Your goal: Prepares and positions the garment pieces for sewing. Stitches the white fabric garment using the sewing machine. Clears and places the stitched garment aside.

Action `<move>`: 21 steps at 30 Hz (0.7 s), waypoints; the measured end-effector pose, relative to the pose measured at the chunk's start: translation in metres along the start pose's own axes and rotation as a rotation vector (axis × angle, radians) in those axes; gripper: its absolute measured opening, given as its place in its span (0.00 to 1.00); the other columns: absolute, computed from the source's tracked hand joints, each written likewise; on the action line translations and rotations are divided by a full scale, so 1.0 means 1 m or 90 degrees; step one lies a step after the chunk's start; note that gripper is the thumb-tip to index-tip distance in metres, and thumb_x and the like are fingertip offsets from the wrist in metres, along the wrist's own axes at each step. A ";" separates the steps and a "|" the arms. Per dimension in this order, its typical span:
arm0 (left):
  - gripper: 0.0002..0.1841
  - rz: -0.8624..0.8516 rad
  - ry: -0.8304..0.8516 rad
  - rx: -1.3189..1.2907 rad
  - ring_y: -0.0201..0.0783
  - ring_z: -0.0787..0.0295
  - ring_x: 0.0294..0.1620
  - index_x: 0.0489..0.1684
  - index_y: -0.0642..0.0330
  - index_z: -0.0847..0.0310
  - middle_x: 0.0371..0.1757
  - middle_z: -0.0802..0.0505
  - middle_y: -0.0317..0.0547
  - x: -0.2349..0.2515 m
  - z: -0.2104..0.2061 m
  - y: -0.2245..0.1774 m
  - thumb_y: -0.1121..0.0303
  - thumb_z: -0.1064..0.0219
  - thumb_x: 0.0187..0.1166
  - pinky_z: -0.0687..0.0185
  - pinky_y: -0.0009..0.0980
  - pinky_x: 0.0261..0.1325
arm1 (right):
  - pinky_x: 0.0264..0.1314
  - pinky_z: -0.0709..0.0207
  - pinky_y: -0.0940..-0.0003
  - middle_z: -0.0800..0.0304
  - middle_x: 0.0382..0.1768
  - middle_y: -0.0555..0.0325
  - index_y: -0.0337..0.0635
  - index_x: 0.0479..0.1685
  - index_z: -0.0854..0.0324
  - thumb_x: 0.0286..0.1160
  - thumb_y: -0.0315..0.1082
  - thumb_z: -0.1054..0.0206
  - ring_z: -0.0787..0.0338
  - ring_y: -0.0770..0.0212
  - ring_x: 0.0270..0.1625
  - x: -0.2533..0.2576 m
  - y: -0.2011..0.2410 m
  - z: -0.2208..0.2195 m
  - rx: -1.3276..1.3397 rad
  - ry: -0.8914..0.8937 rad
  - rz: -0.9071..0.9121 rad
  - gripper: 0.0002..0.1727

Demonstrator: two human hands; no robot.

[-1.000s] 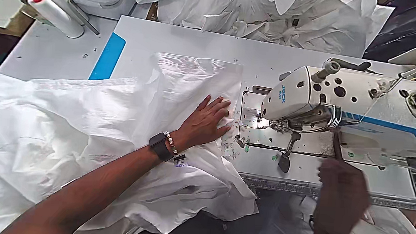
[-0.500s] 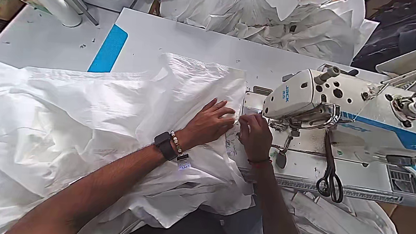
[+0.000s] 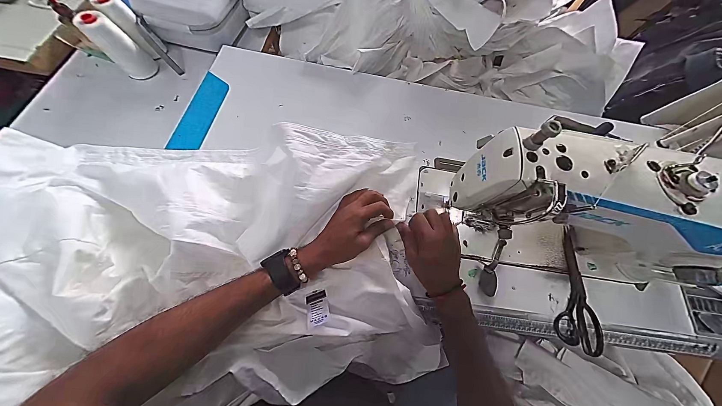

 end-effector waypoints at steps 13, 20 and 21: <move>0.15 -0.134 0.198 0.053 0.36 0.23 0.73 0.46 0.43 0.11 0.57 0.09 0.31 -0.075 0.026 -0.004 0.51 0.44 0.89 0.40 0.47 0.83 | 0.29 0.19 0.49 0.12 0.20 0.55 0.46 0.21 0.15 0.82 0.49 0.46 0.07 0.52 0.29 0.019 0.019 0.002 -0.118 -0.010 -0.240 0.25; 0.15 -0.037 0.180 -0.155 0.32 0.18 0.70 0.51 0.45 0.12 0.62 0.09 0.28 -0.066 0.030 -0.001 0.52 0.45 0.90 0.34 0.47 0.82 | 0.64 0.23 0.50 0.11 0.62 0.68 0.61 0.58 0.12 0.53 0.32 0.34 0.18 0.57 0.71 -0.039 0.039 0.007 0.158 -0.067 0.048 0.27; 0.15 -0.021 0.181 -0.198 0.33 0.17 0.69 0.53 0.47 0.13 0.63 0.09 0.32 -0.066 0.031 -0.005 0.53 0.45 0.90 0.29 0.45 0.79 | 0.68 0.25 0.50 0.11 0.62 0.75 0.65 0.58 0.12 0.61 0.35 0.35 0.20 0.61 0.73 -0.047 0.045 0.005 0.152 -0.040 0.067 0.22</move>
Point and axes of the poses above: each hand's wrist, its own x-axis towards the middle knuckle, its own z-axis out of the back of the hand, y = z × x, the point moved 3 cm from there along x, towards the middle knuckle
